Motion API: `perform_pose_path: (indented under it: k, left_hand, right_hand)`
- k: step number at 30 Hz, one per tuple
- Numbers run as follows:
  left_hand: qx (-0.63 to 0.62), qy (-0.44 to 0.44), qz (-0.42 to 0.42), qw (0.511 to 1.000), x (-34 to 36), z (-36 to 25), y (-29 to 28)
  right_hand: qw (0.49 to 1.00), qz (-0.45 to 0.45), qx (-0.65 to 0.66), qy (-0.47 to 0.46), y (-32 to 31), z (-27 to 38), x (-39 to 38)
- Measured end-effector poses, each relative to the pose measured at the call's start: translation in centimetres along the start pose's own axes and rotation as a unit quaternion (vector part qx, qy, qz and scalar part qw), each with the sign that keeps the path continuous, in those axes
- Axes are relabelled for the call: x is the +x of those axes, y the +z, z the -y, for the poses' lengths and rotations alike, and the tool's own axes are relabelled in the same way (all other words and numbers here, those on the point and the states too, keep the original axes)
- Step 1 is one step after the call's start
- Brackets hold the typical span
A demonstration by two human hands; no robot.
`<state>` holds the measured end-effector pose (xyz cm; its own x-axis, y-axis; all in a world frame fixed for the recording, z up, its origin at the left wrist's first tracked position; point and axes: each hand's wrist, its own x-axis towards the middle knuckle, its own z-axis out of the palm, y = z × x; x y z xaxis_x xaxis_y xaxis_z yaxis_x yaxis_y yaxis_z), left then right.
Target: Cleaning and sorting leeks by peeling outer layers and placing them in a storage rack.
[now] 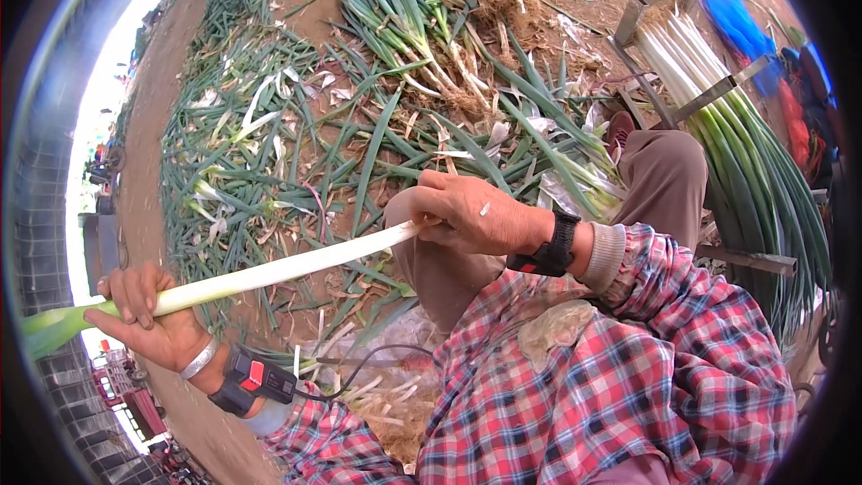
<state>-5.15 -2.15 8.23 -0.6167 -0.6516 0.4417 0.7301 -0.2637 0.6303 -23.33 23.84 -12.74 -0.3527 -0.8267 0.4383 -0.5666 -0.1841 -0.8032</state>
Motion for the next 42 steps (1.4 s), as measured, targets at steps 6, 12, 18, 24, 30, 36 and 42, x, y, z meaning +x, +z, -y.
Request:
perform_pose_path:
  k: [6, 12, 18, 24, 30, 36, 42]
  left_hand:
    - [0.0, -0.014, 0.034, 0.999, 0.3, 0.5, 0.1]
    - [0.016, 0.001, 0.013, 1.0, 0.7, 0.4, -0.2]
    - [0.02, -0.003, -0.041, 0.999, 0.9, 0.8, -3.1]
    - [0.015, 0.002, -0.086, 0.996, 0.0, 0.3, -4.7]
    - [0.034, 0.014, -0.099, 0.994, -0.3, 0.1, -4.2]
    - [0.031, 0.028, -0.092, 0.995, -0.3, -0.2, -5.2]
    - [0.014, 0.026, -0.111, 0.993, -1.6, -1.0, -6.1]
  right_hand:
    - [1.0, 0.006, -0.014, 0.003, -0.2, 0.1, -0.1]
    - [1.0, 0.032, -0.001, 0.001, -0.5, 0.2, 0.1]
    - [0.999, -0.012, -0.001, -0.035, -0.1, 0.1, -1.4]
    - [0.997, -0.075, -0.023, 0.013, 0.4, 1.3, -1.1]
    - [0.998, -0.041, -0.045, -0.002, 0.7, 1.1, -0.8]
    - [0.992, -0.015, -0.112, -0.054, 0.9, 0.9, -1.8]
    - [0.935, 0.008, 0.311, 0.169, -1.2, 0.4, -4.4]
